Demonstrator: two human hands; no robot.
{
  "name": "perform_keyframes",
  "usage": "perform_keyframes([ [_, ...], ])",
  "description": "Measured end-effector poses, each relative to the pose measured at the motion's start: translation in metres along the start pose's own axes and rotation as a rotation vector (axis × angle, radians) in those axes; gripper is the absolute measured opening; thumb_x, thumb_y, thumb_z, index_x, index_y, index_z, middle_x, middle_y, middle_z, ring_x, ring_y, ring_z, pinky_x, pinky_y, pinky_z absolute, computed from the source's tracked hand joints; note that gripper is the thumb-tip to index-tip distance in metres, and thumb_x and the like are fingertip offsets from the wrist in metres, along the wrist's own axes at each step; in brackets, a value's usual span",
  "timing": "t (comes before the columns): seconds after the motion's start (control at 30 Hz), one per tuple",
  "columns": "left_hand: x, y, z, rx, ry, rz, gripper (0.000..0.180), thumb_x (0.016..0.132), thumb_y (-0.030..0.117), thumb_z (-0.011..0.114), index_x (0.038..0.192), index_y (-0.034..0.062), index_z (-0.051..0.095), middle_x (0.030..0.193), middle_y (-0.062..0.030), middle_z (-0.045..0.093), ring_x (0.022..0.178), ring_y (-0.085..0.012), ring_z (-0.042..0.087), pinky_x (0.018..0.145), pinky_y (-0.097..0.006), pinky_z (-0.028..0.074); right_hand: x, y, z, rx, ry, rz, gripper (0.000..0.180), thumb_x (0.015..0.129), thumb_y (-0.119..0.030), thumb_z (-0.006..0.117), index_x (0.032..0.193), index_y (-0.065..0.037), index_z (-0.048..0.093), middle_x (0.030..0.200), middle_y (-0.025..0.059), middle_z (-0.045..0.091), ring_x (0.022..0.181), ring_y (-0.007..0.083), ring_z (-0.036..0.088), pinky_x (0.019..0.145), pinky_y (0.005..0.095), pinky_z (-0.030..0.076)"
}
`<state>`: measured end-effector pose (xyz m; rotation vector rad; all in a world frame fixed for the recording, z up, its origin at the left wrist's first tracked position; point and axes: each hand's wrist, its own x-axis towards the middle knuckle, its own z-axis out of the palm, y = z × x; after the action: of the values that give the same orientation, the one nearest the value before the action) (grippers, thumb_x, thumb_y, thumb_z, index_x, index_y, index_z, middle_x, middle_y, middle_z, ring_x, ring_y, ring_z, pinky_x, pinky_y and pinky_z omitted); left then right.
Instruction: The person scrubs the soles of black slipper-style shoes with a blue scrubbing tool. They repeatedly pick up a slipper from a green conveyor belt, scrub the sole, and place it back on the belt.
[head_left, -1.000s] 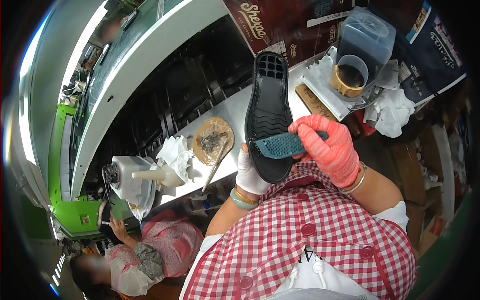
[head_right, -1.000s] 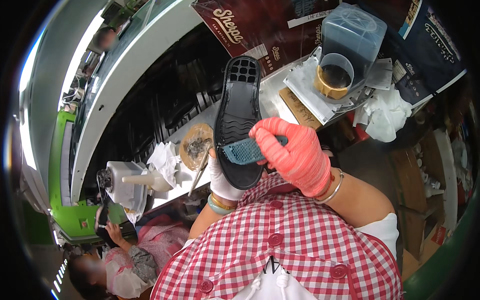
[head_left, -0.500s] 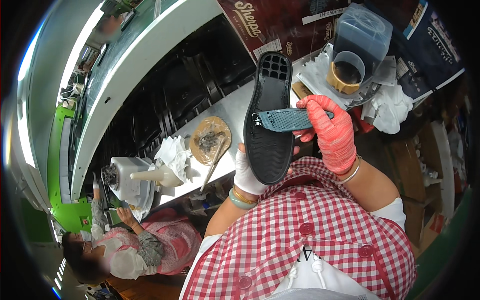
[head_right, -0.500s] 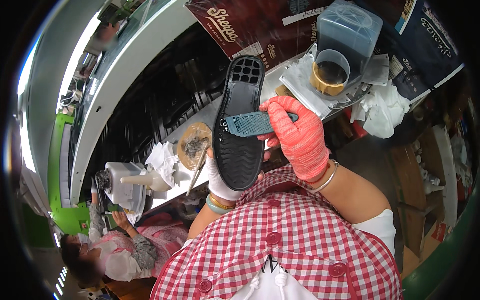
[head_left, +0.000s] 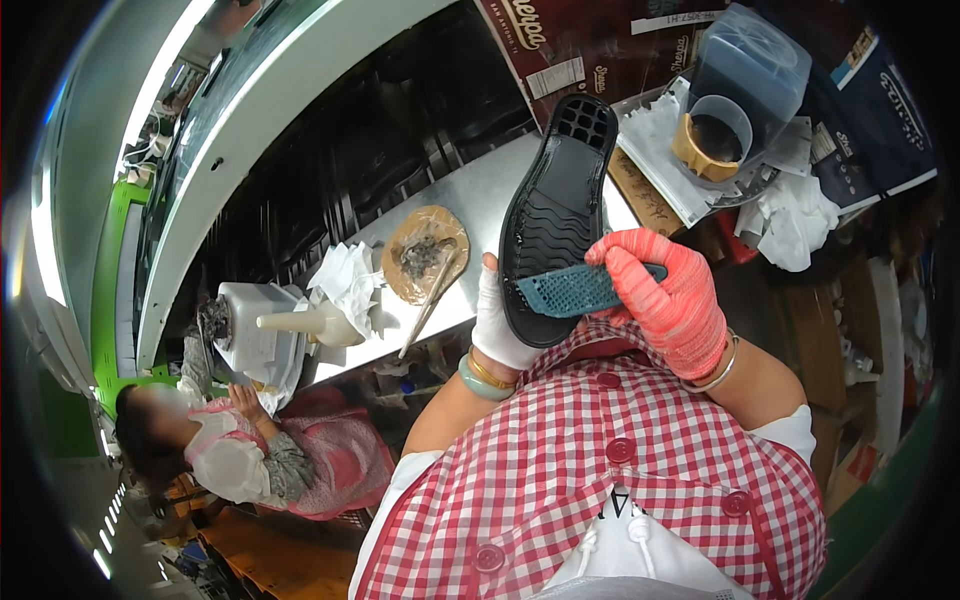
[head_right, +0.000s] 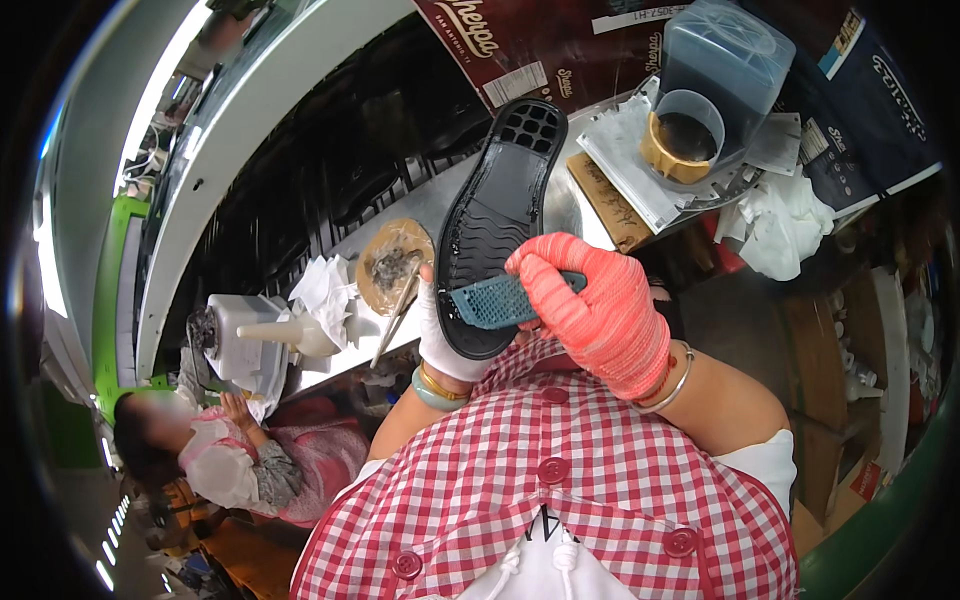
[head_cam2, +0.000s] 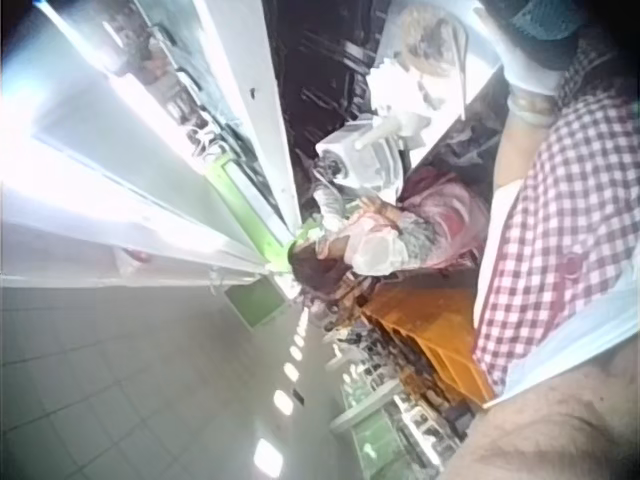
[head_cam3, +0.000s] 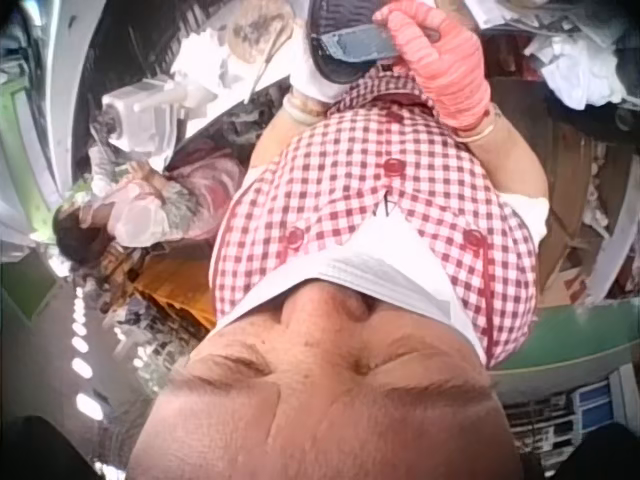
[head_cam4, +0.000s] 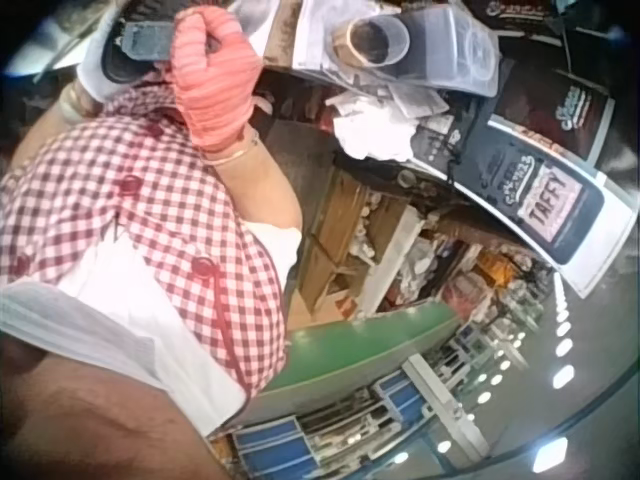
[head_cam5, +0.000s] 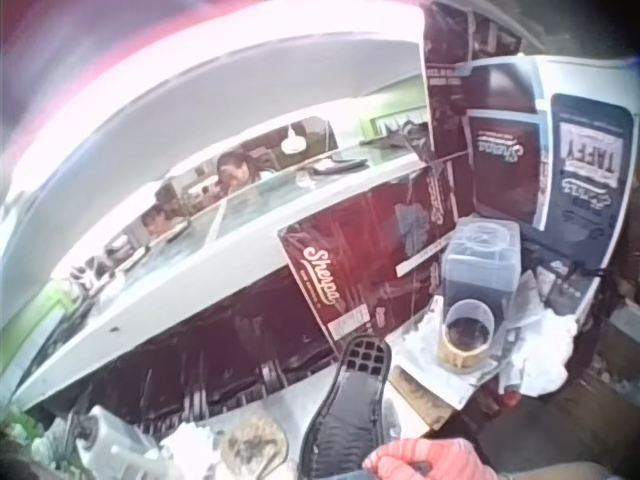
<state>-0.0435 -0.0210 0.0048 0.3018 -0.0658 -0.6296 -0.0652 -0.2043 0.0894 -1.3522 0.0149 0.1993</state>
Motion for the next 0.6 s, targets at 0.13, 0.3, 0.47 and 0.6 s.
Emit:
perform_keyframes([
  [0.13, -0.001, 0.002, 0.000, -0.038, 0.059, 0.043, 0.076, 0.087, 0.063, 0.038, 0.137, 0.0066, 0.035, 0.134, -0.0146, 0.044, 0.120, -0.0288, 0.046, 0.102, -0.043, 0.036, -0.005, 0.001, 0.002, -0.122, -0.071, -0.015, 0.018, 0.090, -0.013, 0.053, 0.097, 0.000, 0.063, 0.083, 0.0068, 0.064, 0.067, 0.0087, 0.061, 0.057, 0.0209, 0.050],
  [0.3, -0.001, 0.006, -0.010, -0.063, 0.023, 0.009, 0.073, 0.089, 0.061, 0.036, 0.136, 0.0056, 0.036, 0.135, -0.0151, 0.043, 0.120, -0.0289, 0.046, 0.103, -0.042, 0.035, 0.002, -0.002, 0.003, -0.257, -0.249, -0.080, 0.019, 0.090, -0.012, 0.054, 0.100, 0.003, 0.061, 0.086, 0.0095, 0.064, 0.070, 0.0108, 0.061, 0.060, 0.0220, 0.051],
  [0.47, -0.005, 0.019, -0.010, -0.297, 0.038, -0.109, 0.071, 0.091, 0.061, 0.029, 0.133, 0.0050, 0.039, 0.128, -0.0180, 0.049, 0.113, -0.0323, 0.052, 0.095, -0.048, 0.044, 0.024, -0.016, 0.012, -0.257, -0.433, 0.031, 0.025, 0.092, -0.018, 0.051, 0.104, 0.003, 0.057, 0.093, 0.0090, 0.062, 0.070, 0.0130, 0.062, 0.057, 0.0219, 0.050],
  [0.6, -0.007, 0.038, -0.017, 0.005, 0.086, -0.222, 0.064, 0.092, 0.058, 0.029, 0.117, 0.0034, 0.051, 0.094, -0.0185, 0.063, 0.088, -0.0289, 0.063, 0.063, -0.040, 0.055, 0.048, -0.020, 0.027, -0.266, -0.476, 0.230, 0.027, 0.092, -0.025, 0.051, 0.102, -0.002, 0.060, 0.083, 0.0036, 0.062, 0.059, 0.0086, 0.059, 0.048, 0.0188, 0.045],
])
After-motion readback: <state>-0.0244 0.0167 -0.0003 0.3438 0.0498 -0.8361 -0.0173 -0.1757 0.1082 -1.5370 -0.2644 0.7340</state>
